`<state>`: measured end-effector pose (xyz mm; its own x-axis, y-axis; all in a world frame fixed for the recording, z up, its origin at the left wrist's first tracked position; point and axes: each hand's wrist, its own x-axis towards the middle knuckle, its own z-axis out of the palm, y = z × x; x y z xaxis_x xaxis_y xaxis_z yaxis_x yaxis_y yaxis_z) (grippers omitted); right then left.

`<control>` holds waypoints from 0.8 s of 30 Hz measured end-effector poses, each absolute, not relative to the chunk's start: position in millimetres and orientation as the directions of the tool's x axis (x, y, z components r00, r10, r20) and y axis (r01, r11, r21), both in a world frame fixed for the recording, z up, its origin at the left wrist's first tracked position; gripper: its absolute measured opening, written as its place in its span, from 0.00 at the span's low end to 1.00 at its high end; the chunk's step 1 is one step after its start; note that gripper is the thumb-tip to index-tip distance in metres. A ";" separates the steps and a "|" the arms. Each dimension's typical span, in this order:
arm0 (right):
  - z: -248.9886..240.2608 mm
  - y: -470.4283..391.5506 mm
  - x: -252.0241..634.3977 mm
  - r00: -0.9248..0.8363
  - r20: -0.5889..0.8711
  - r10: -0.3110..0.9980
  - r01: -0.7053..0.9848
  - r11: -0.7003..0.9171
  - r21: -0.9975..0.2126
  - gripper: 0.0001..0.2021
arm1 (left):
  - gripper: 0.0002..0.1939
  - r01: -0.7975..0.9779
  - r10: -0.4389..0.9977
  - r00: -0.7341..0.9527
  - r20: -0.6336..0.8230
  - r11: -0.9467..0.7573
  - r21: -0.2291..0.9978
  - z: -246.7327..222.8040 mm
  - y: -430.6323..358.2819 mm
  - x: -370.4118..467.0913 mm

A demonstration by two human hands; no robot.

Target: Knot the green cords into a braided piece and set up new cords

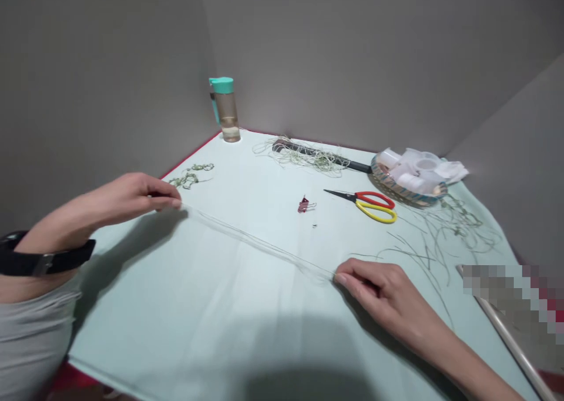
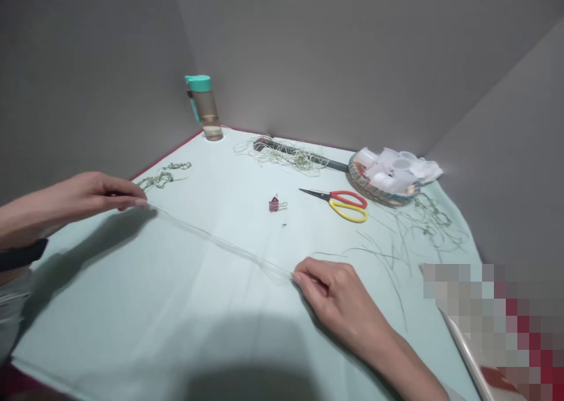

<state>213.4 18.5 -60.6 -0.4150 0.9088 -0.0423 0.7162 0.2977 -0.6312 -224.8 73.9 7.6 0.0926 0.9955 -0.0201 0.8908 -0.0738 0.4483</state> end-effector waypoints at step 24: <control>-58.3 12.8 207.0 -0.518 0.045 0.854 0.407 0.292 -0.865 0.16 | 0.18 0.447 0.656 0.711 -0.254 -0.142 0.883 -47.6 67.2 -41.4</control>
